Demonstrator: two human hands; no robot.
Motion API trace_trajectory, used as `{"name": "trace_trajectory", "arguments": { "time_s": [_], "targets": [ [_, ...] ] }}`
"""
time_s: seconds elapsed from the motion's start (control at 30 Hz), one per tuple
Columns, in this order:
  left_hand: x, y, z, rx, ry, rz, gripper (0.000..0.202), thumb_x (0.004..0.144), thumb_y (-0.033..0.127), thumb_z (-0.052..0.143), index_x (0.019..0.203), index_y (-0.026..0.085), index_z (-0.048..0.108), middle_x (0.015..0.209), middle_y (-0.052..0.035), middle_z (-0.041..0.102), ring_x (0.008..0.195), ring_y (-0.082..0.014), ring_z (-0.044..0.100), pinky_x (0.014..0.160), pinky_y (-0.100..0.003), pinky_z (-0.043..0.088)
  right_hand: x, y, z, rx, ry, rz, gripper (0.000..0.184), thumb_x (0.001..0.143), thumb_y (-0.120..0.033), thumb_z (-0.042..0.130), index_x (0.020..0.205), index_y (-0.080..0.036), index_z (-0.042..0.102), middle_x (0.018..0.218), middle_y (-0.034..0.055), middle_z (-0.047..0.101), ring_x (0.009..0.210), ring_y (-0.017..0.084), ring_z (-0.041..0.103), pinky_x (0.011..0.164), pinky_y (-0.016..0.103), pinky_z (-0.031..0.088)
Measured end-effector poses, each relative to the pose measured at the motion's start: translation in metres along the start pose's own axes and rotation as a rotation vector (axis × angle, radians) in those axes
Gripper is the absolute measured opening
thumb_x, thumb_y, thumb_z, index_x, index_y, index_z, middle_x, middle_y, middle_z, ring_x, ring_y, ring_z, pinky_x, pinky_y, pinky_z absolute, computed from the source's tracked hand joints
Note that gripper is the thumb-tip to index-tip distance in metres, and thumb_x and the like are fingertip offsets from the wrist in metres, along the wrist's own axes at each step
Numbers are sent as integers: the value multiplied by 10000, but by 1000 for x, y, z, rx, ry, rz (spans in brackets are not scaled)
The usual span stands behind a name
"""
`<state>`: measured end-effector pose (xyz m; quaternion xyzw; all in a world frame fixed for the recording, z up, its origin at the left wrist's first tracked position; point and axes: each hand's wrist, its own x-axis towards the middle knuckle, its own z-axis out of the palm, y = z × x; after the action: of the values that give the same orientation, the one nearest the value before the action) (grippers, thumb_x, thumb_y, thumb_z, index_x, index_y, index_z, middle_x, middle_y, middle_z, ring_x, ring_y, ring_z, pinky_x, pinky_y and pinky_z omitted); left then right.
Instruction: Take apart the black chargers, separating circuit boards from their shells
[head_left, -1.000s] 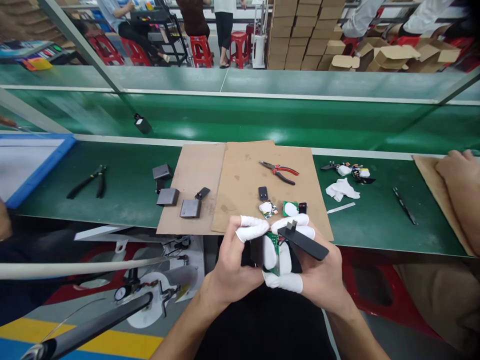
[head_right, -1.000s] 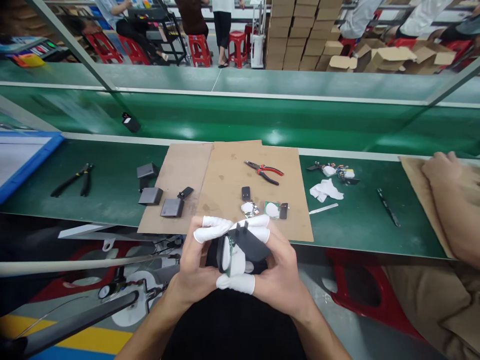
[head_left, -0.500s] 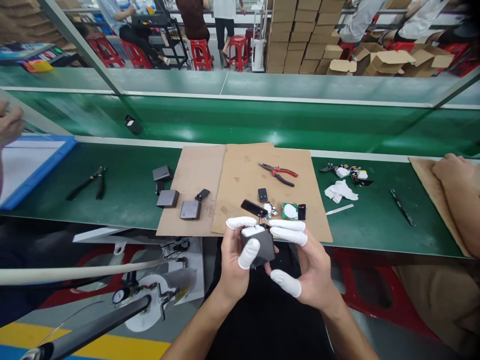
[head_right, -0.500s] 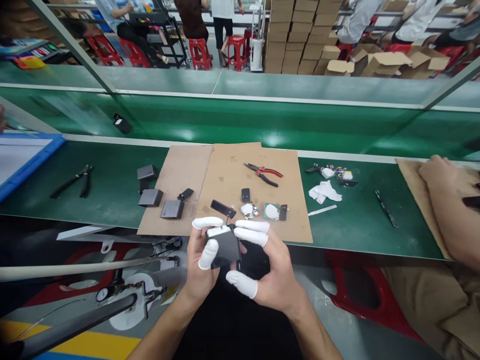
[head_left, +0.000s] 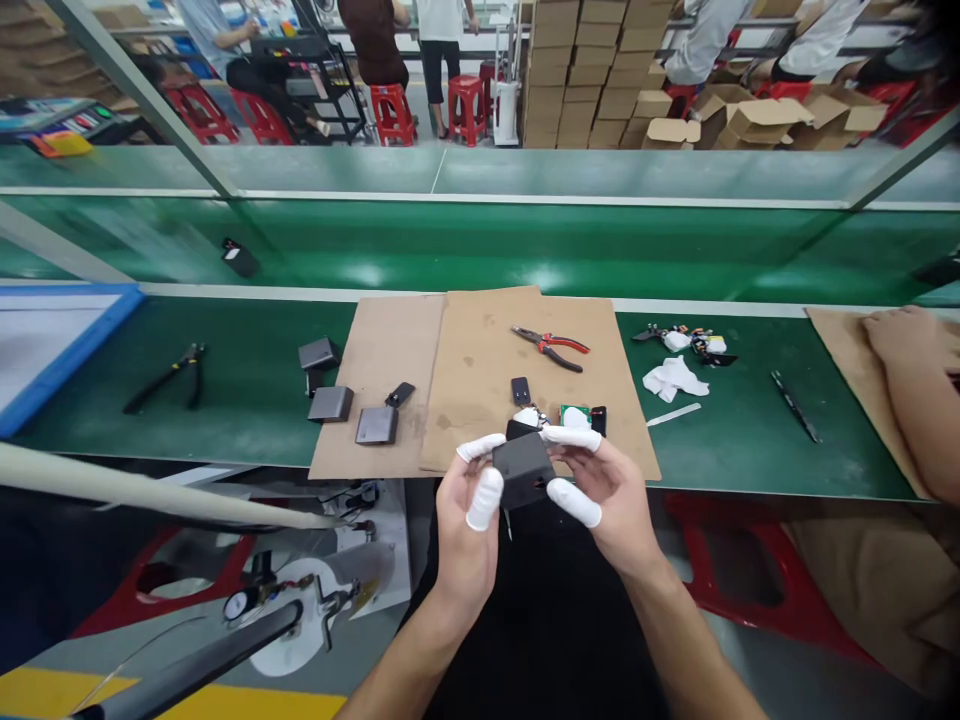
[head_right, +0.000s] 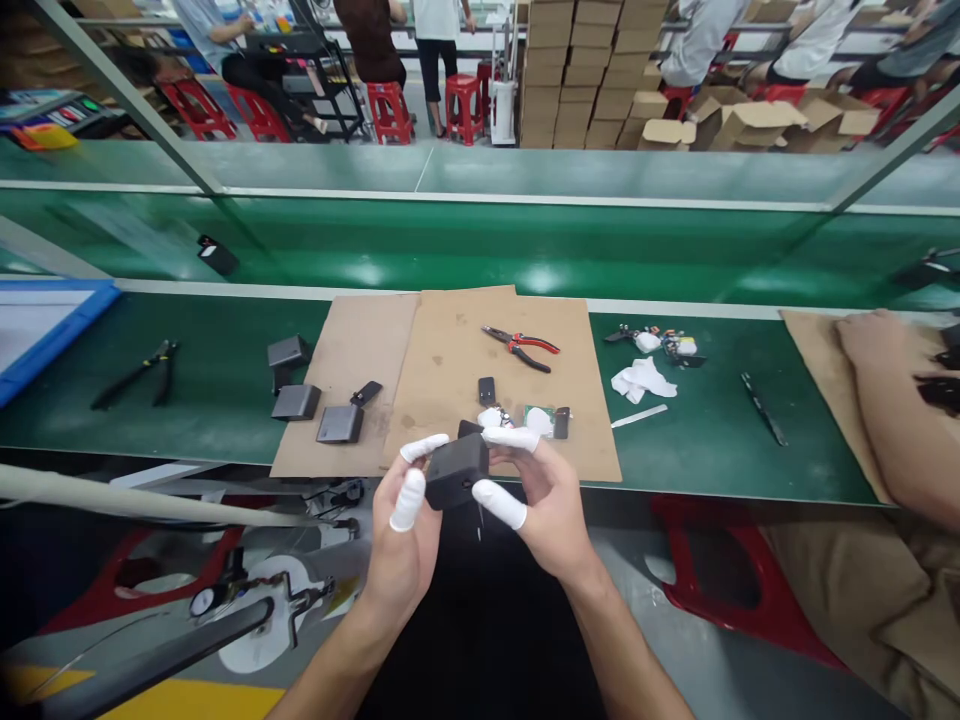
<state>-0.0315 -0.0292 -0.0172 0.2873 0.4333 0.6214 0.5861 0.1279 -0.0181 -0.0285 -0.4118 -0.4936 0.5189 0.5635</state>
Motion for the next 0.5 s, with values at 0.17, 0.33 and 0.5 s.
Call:
{"name": "trace_trajectory", "arguments": {
  "time_s": [0.17, 0.33, 0.5],
  "targets": [
    [-13, -2, -3, -17, -35, -127, 630, 765, 381, 958, 1315, 218, 698, 1396, -149, 730, 1356, -341, 680, 1177, -506, 549, 15, -4, 3, 10, 76, 94, 358, 870, -388, 888, 1187, -264, 779, 1184, 72, 802, 995, 205, 774, 972, 383, 668],
    [-21, -2, 0, -44, 59, -170, 669, 763, 389, 956, 1343, 209, 676, 1444, -161, 705, 1397, -367, 650, 1216, -557, 513, 24, -15, 10, -30, 51, 112, 371, 857, -428, 892, 1170, -263, 783, 1111, 52, 816, 966, 198, 783, 973, 380, 672],
    [-22, -1, 0, -9, 18, -128, 584, 831, 377, 899, 1352, 241, 672, 1445, -121, 708, 1385, -329, 659, 1183, -492, 545, 23, -20, 12, -66, 5, 128, 335, 899, -448, 849, 1165, -257, 776, 1126, 55, 806, 997, 205, 784, 993, 390, 667]
  ]
}}
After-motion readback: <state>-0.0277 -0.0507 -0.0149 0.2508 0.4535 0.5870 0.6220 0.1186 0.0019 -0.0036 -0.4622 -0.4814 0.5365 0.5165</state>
